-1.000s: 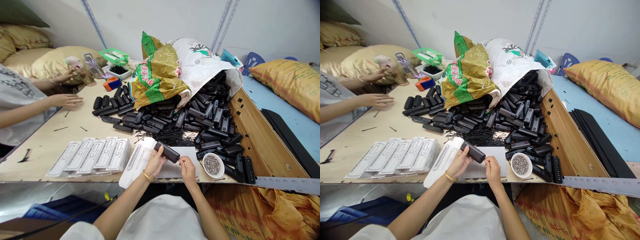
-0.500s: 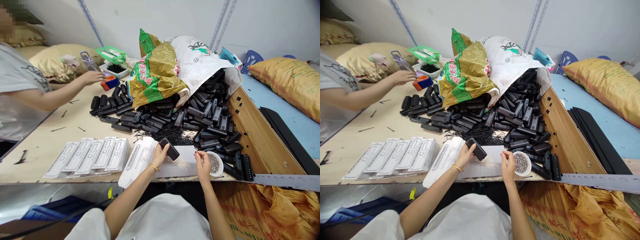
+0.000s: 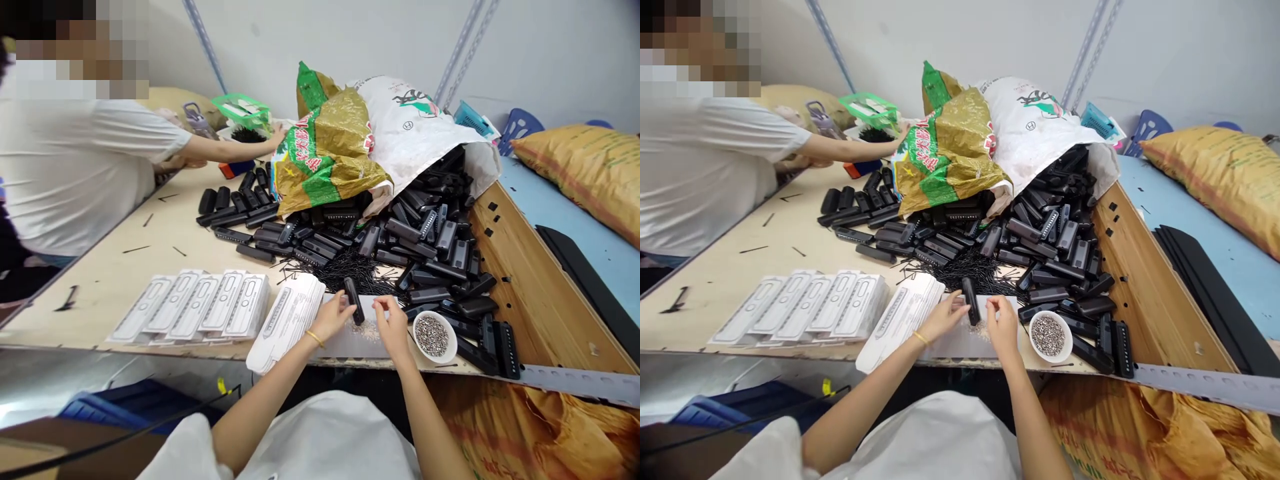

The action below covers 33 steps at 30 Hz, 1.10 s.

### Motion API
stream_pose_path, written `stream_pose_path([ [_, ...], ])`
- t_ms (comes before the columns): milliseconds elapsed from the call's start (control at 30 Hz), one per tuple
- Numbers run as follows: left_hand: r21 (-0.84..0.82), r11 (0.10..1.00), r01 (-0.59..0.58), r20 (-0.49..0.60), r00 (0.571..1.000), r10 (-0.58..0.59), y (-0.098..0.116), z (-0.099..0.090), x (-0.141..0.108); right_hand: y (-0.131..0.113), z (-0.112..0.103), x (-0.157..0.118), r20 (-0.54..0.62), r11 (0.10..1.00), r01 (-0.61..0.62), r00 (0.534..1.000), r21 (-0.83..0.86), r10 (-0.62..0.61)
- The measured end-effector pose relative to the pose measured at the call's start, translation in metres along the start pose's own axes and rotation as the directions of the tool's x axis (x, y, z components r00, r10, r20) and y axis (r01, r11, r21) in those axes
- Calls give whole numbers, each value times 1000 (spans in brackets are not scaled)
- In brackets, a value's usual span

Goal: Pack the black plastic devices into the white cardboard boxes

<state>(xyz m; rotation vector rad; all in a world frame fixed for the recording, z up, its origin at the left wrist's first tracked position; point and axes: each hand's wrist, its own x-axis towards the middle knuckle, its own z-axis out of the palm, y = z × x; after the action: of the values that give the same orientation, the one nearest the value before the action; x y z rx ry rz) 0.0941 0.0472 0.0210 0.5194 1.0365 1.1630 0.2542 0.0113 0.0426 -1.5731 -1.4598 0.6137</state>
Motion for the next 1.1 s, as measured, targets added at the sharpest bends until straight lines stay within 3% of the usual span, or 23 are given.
stream_pose_path([
  [67, 263, 956, -131, -34, 989, 145, 9, -25, -11, -12, 26, 5, 125, 993, 118, 986, -24, -115],
  [100, 418, 892, -173, -56, 975, 216, 16, -39, -17, -19, 41, 8, 191, 983, 181, 967, -35, -171],
  [200, 651, 747, -133, -141, 946, 292, 33, -74, -35, -41, 81, 18, 369, 948, 307, 893, -84, -257],
  [267, 731, 680, -61, -170, 949, 267, 40, -84, -43, -54, 99, 24, 461, 933, 322, 861, -163, -216],
  [333, 881, 470, 52, -179, 957, 230, 41, -83, -46, -62, 106, 30, 520, 918, 301, 844, -260, -130],
  [433, 988, -33, 149, -140, 971, 195, 37, -71, -45, -63, 104, 35, 555, 897, 269, 831, -350, -32],
  [467, 981, -131, 141, -113, 974, 196, 34, -68, -44, -61, 103, 36, 564, 892, 275, 825, -360, -26],
  [533, 966, -226, 127, -81, 976, 204, 28, -65, -42, -57, 100, 40, 597, 882, 303, 802, -362, -31],
  [633, 968, -216, 127, -86, 978, 188, 22, -67, -41, -52, 100, 51, 666, 891, 311, 746, -329, -14],
  [733, 986, -138, 96, -79, 990, 118, 26, -73, -40, -47, 104, 65, 694, 933, 212, 718, -291, 52],
  [867, 988, -18, 154, -153, 988, 14, 39, -83, -38, -42, 109, 74, 693, 954, 136, 715, -267, 92],
  [1100, 977, 96, 192, -195, 981, 21, 32, -90, -35, -36, 113, 74, 685, 969, 122, 726, -213, 59],
])
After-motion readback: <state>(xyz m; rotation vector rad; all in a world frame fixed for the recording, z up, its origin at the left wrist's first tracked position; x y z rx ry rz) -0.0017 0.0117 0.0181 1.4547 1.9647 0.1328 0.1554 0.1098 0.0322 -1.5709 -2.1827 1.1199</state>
